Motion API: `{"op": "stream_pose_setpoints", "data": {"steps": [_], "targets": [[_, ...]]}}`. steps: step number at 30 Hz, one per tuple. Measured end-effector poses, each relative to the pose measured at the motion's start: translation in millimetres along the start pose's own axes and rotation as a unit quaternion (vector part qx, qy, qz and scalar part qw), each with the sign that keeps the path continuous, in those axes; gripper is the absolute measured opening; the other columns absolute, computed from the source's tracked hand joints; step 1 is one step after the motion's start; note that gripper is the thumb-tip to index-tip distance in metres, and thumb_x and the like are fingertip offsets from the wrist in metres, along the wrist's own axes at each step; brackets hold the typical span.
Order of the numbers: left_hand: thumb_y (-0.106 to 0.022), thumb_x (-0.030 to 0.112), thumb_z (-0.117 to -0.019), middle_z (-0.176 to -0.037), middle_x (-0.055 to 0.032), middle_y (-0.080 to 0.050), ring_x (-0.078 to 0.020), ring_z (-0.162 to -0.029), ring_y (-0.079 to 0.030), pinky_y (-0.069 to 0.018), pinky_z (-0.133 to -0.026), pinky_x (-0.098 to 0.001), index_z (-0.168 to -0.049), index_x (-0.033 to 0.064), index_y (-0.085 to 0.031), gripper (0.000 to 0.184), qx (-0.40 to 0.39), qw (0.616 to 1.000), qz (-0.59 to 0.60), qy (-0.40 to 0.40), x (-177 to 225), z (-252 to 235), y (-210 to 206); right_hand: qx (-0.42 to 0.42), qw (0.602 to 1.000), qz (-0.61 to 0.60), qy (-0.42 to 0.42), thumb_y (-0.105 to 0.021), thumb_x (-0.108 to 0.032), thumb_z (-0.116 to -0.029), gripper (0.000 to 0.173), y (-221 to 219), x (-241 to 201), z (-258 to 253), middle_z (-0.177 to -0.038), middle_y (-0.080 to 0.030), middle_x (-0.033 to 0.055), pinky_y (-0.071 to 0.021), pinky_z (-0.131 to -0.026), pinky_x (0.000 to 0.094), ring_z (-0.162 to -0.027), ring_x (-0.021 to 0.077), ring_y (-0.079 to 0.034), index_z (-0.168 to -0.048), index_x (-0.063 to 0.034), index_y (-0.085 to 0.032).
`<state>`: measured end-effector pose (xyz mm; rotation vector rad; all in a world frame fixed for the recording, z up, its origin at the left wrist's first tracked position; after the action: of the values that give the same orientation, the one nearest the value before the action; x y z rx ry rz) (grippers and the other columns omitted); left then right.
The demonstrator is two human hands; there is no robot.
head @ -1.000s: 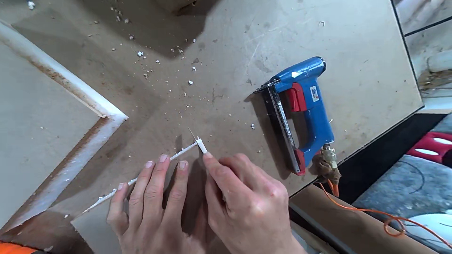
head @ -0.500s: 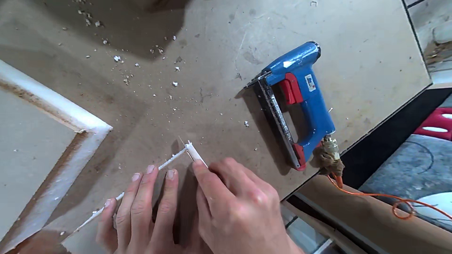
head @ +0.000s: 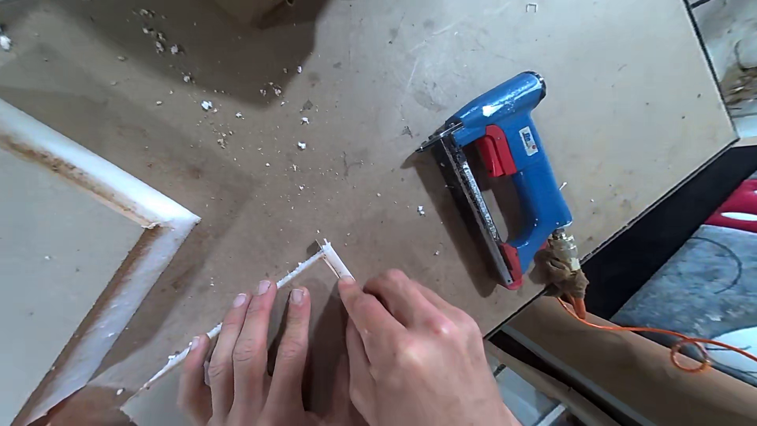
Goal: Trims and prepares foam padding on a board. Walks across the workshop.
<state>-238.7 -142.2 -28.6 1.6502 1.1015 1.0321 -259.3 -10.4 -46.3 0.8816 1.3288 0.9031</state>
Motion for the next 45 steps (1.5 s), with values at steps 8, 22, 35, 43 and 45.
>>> {"op": "stream_pose_setpoints", "data": {"steps": [8,22,35,43,45], "targets": [[-0.066,0.062,-0.0857,-0.127,-0.0141,-0.070,-0.0339,-0.129,-0.058,-0.0306,-0.110,-0.0597,-0.124,0.0176,-0.075,0.059,-0.014,0.999,0.049,0.018,-4.1,7.8,4.1,0.006,1.000,-0.024,0.000,-0.070,-0.023,-0.0897,0.015,8.7,8.3,16.3,-0.073,-0.069,0.0011,-0.0534,-0.053,0.0262,-0.063,0.0121,-0.067,-0.096,-0.0154,-0.082],[-0.062,0.061,-0.0891,-0.132,-0.0144,-0.068,-0.0370,-0.131,-0.057,-0.0308,-0.110,-0.0631,-0.126,0.0180,-0.075,0.058,-0.052,0.997,0.048,0.030,-5.3,10.8,4.6,0.074,0.997,0.004,0.027,-0.069,-0.017,-0.0864,0.013,15.3,-0.7,26.4,-0.066,-0.066,0.0016,-0.0483,-0.048,0.0226,-0.057,0.0114,-0.064,-0.086,-0.0117,-0.081],[-0.062,0.061,-0.0887,-0.141,-0.0153,-0.062,-0.0373,-0.136,-0.053,-0.0287,-0.113,-0.0642,-0.134,0.0168,-0.070,0.063,-0.061,0.996,0.064,0.025,-4.4,14.2,9.6,0.045,0.998,0.023,0.041,-0.068,-0.016,-0.0878,0.013,22.1,-3.5,30.6,-0.067,-0.065,0.0014,-0.0473,-0.046,0.0250,-0.058,0.0129,-0.064,-0.087,-0.0112,-0.080],[-0.063,0.062,-0.0874,-0.146,-0.0130,-0.059,-0.0351,-0.139,-0.051,-0.0281,-0.115,-0.0638,-0.139,0.0198,-0.066,0.066,-0.069,0.995,0.068,0.025,-6.8,16.6,9.5,0.029,0.998,0.038,0.041,-0.066,-0.016,-0.0905,0.015,13.0,3.1,35.8,-0.068,-0.067,0.0024,-0.0500,-0.048,0.0262,-0.060,0.0141,-0.066,-0.084,-0.0114,-0.079],[-0.064,0.061,-0.0873,-0.146,-0.0126,-0.058,-0.0347,-0.139,-0.050,-0.0277,-0.115,-0.0639,-0.140,0.0200,-0.065,0.067,-0.070,0.995,0.071,0.025,-8.2,17.2,9.1,0.026,0.998,0.037,0.042,-0.066,-0.015,-0.0905,0.015,12.6,3.8,37.5,-0.069,-0.068,0.0032,-0.0510,-0.049,0.0270,-0.061,0.0150,-0.067,-0.085,-0.0111,-0.080]]}}
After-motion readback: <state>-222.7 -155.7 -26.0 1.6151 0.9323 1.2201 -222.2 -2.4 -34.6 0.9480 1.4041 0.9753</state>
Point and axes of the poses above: each hand's wrist, its own z-axis away from the middle knuckle, its own y-axis out of the back of the hand, x = y × z, the point moved 6 cm from there along -z, towards the middle knuckle
